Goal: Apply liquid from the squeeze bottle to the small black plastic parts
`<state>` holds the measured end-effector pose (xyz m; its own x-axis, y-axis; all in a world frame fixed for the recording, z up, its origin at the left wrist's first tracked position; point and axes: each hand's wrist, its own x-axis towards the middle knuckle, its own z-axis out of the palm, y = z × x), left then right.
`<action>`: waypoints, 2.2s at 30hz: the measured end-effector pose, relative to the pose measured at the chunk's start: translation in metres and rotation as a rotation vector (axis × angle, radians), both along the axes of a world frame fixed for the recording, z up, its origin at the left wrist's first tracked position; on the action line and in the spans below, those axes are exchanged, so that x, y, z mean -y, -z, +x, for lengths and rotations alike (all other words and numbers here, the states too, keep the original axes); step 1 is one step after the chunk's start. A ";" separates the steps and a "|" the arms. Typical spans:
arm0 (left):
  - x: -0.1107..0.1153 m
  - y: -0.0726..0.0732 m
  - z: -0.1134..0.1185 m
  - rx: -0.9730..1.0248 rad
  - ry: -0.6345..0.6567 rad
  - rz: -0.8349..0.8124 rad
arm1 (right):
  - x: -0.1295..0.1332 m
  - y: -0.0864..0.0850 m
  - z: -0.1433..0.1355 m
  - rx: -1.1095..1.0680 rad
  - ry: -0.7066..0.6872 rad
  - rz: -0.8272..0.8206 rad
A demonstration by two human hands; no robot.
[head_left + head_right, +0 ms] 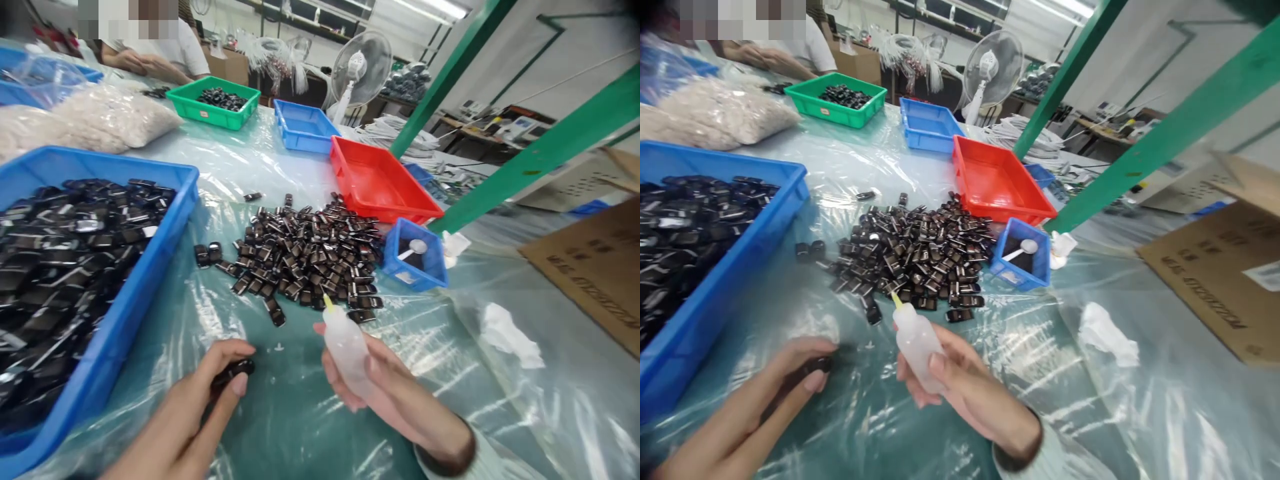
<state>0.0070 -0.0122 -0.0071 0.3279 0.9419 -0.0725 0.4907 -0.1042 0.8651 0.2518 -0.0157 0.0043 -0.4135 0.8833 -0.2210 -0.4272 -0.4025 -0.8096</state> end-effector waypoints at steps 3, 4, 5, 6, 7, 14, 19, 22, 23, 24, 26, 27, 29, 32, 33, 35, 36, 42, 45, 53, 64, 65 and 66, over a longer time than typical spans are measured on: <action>-0.003 -0.009 -0.001 -0.009 0.091 -0.096 | 0.005 0.000 0.003 0.054 -0.025 0.050; -0.003 -0.011 -0.001 0.003 0.102 -0.132 | 0.008 0.001 0.004 0.127 -0.025 0.083; -0.004 -0.012 -0.001 0.018 0.105 -0.162 | 0.010 0.002 0.006 0.229 -0.013 0.117; -0.004 -0.013 -0.001 0.036 0.100 -0.186 | 0.013 0.004 0.008 0.348 0.009 0.149; -0.005 -0.014 -0.001 0.056 0.087 -0.203 | 0.016 0.006 0.010 0.469 0.031 0.181; -0.008 -0.014 -0.004 0.172 -0.066 -0.255 | 0.019 0.016 0.016 0.906 -0.001 0.443; -0.008 -0.016 -0.003 0.157 -0.100 -0.317 | 0.018 0.013 0.013 0.926 0.031 0.473; -0.007 -0.017 -0.002 0.141 -0.117 -0.359 | 0.019 0.011 0.011 0.907 0.035 0.461; -0.006 -0.017 -0.002 0.130 -0.113 -0.377 | 0.019 0.010 0.009 0.896 0.031 0.453; -0.005 -0.017 -0.001 0.117 -0.109 -0.394 | 0.019 0.009 0.008 0.886 0.030 0.443; -0.004 -0.017 -0.001 0.101 -0.102 -0.412 | 0.019 0.009 0.005 0.877 0.056 0.422; -0.004 -0.017 0.000 0.097 -0.105 -0.409 | 0.019 0.008 0.004 0.872 0.076 0.408; -0.003 -0.017 0.000 0.095 -0.098 -0.371 | 0.019 0.008 0.001 0.868 0.123 0.382; -0.002 -0.015 -0.001 0.094 -0.084 -0.313 | 0.020 0.008 -0.001 0.891 0.151 0.359; -0.002 -0.015 -0.001 0.096 -0.080 -0.300 | 0.021 0.008 -0.001 0.917 0.160 0.351; -0.001 -0.015 -0.002 0.099 -0.081 -0.288 | 0.022 0.007 -0.001 0.966 0.174 0.332; -0.001 -0.015 -0.002 0.097 -0.081 -0.287 | 0.022 0.006 -0.001 0.983 0.178 0.328; 0.004 -0.016 -0.005 0.012 -0.058 -0.225 | 0.021 0.006 -0.001 0.969 0.169 0.372; 0.007 -0.016 -0.006 -0.023 -0.040 -0.242 | 0.021 0.006 0.000 0.973 0.169 0.398; 0.013 -0.019 -0.005 -0.023 -0.056 -0.336 | 0.018 0.004 -0.001 0.824 0.114 0.378; 0.012 -0.021 -0.007 -0.049 -0.019 -0.345 | 0.017 0.004 0.002 0.890 0.097 0.393; 0.012 -0.021 -0.007 -0.038 -0.020 -0.347 | 0.017 0.004 0.003 0.895 0.080 0.389; 0.012 -0.020 -0.007 -0.029 -0.015 -0.342 | 0.016 0.004 0.004 0.899 0.054 0.390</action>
